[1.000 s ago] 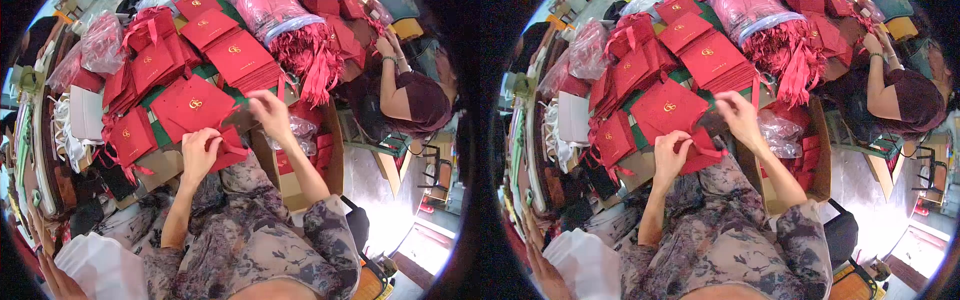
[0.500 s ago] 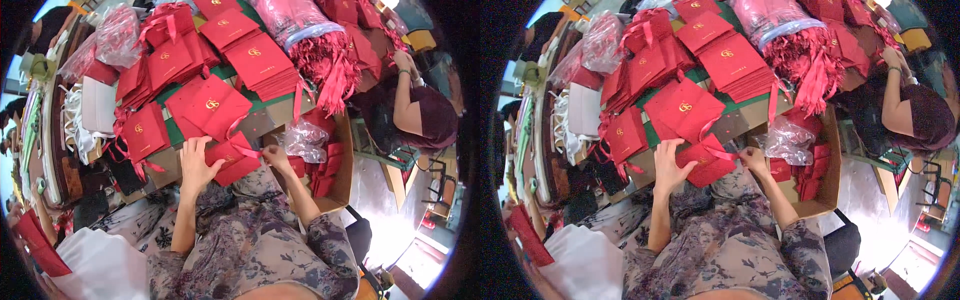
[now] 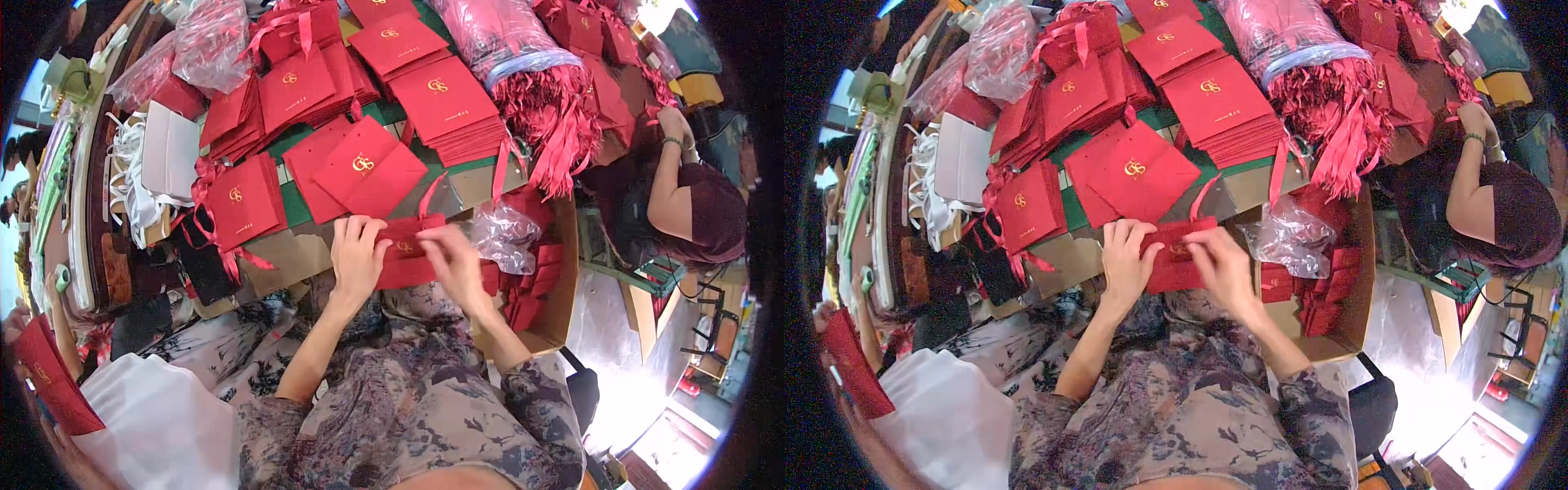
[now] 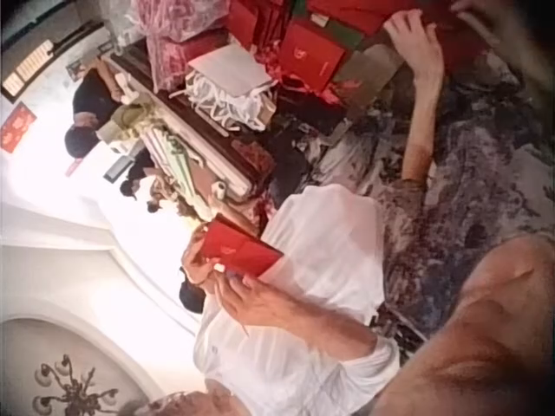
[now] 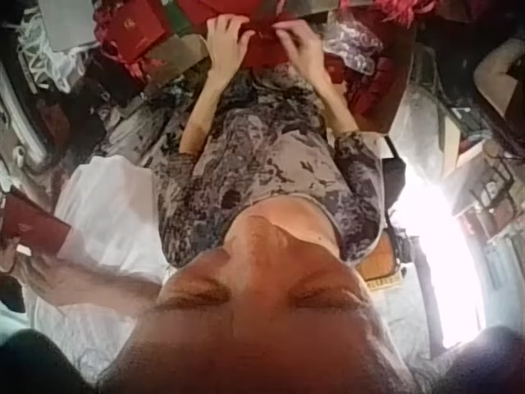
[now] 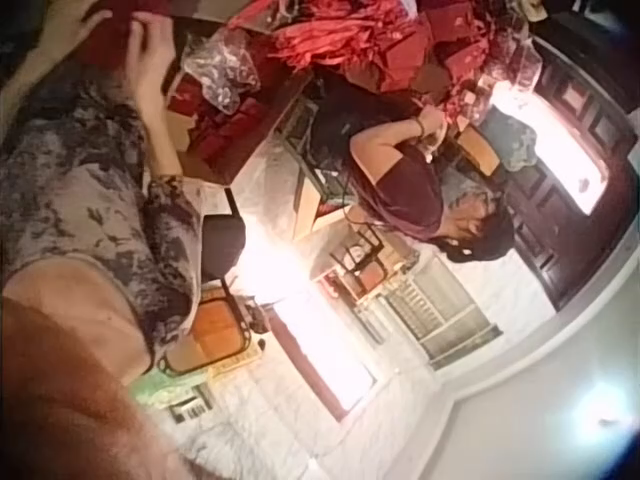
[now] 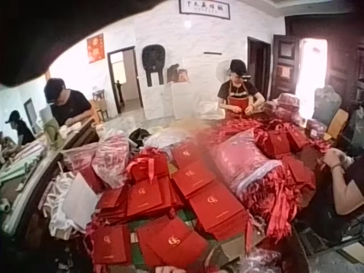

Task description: The person assembles gift bags by attaching ribbon handles, folding the red bags, and placing the completed bags into a box by hand.

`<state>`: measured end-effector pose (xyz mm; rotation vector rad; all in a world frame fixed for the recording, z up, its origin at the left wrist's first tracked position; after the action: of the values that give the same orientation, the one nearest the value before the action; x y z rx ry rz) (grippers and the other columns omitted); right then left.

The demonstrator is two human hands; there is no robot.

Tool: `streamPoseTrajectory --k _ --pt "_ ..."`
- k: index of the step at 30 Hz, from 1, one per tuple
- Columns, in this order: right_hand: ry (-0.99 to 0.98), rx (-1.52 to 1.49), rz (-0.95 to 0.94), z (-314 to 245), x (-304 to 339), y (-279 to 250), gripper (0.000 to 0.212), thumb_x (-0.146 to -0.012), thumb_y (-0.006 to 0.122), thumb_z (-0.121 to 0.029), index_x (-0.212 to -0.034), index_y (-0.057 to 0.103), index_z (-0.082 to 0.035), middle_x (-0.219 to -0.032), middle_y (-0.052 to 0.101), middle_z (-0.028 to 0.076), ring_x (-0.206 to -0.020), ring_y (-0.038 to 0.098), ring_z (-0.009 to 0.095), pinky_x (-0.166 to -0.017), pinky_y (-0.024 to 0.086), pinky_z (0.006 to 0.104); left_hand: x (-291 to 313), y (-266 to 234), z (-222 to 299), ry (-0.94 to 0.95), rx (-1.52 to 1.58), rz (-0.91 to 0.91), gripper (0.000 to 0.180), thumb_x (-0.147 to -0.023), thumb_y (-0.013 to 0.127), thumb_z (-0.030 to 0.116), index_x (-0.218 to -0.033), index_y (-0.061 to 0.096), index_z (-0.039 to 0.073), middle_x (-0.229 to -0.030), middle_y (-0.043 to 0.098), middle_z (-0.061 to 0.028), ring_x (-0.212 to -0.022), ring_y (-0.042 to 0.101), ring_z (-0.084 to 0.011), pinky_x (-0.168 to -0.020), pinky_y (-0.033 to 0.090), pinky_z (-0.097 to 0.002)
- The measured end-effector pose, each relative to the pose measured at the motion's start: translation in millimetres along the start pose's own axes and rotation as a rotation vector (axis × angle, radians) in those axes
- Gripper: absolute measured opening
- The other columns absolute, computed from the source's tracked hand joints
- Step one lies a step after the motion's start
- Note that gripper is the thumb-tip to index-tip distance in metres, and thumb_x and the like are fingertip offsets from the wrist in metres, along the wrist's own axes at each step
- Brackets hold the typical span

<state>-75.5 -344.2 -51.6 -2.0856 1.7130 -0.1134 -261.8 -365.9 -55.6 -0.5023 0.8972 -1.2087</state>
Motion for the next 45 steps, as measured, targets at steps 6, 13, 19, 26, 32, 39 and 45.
streamPoseTrajectory --k 6,13,19,26,32,39,45 --pt "0.174 -0.065 -0.063 8.1 -1.6 41.4 0.012 -0.089 0.068 -0.007 -0.099 0.066 -0.002 -0.091 0.068 0.017 -0.079 0.067 0.031 -0.069 0.053 0.0360 -11.0 -7.0 -2.3 0.065 -0.046 -0.072 0.023 -0.075 0.074 0.005 -0.095 0.064 0.009 -0.094 0.058 -0.0073 -0.091 0.053 -0.0303 -0.078 0.046 -0.0417" --pt "0.169 0.048 -0.038 0.9 -8.0 47.3 0.012 -0.083 0.072 -0.007 -0.093 0.068 -0.001 -0.083 0.069 0.012 -0.069 0.067 0.017 -0.063 0.052 0.0295 -21.0 -17.1 -3.6 0.085 -0.093 -0.151 0.007 -0.084 0.064 0.006 -0.090 0.065 0.008 -0.091 0.060 -0.0087 -0.089 0.054 -0.0307 -0.077 0.045 -0.0417" --pt "0.214 0.090 -0.040 -6.1 -16.1 48.8 0.014 -0.078 0.072 -0.012 -0.087 0.066 -0.003 -0.080 0.069 0.014 -0.067 0.067 0.027 -0.063 0.053 0.0368 -22.2 -11.6 -0.8 0.095 -0.107 -0.160 0.005 -0.085 0.062 0.007 -0.090 0.063 0.007 -0.088 0.062 -0.0083 -0.087 0.054 -0.0305 -0.076 0.044 -0.0424" --pt "0.333 0.061 0.001 -19.9 -20.3 47.7 0.013 -0.078 0.071 -0.009 -0.082 0.063 0.001 -0.070 0.067 0.011 -0.063 0.066 0.017 -0.062 0.052 0.0306 -23.4 -13.6 11.3 0.054 -0.111 -0.164 0.003 -0.084 0.062 0.008 -0.087 0.063 0.008 -0.084 0.065 -0.0074 -0.086 0.055 -0.0296 -0.077 0.041 -0.0417" --pt "0.377 -0.081 0.060 -13.6 -15.1 52.6 0.016 -0.080 0.074 -0.012 -0.086 0.063 -0.002 -0.075 0.069 0.013 -0.067 0.068 0.020 -0.062 0.053 0.0331 -24.6 -19.3 12.6 0.007 0.001 -0.156 0.005 -0.086 0.062 0.008 -0.090 0.065 0.009 -0.087 0.068 -0.0066 -0.087 0.056 -0.0284 -0.079 0.040 -0.0412" --pt "0.312 -0.183 0.142 -7.9 -9.7 55.9 0.015 -0.085 0.073 -0.008 -0.094 0.064 -0.002 -0.078 0.068 0.013 -0.070 0.069 0.024 -0.064 0.053 0.0351 -25.3 -16.2 2.3 -0.050 0.141 -0.215 0.008 -0.087 0.064 0.008 -0.094 0.067 0.008 -0.089 0.069 -0.0065 -0.088 0.056 -0.0288 -0.084 0.042 -0.0401" --pt "-0.221 0.394 0.116 -33.5 -46.8 4.4 0.012 -0.083 0.072 -0.007 -0.093 0.067 -0.003 -0.089 0.064 0.009 -0.080 0.062 0.029 -0.072 0.052 0.0366 -20.4 -9.8 4.7 -0.076 0.203 -0.208 0.014 -0.079 0.073 0.007 -0.092 0.068 0.008 -0.088 0.068 -0.0057 -0.089 0.057 -0.0274 -0.084 0.043 -0.0392"
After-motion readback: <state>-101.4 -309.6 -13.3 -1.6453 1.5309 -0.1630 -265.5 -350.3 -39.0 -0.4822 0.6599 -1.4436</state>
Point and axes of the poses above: each hand's wrist, its own x-axis away from the middle knuckle, its own y-axis out of the palm, z = x × y, the point moved 1 cm from there along -x, towards the middle knuckle
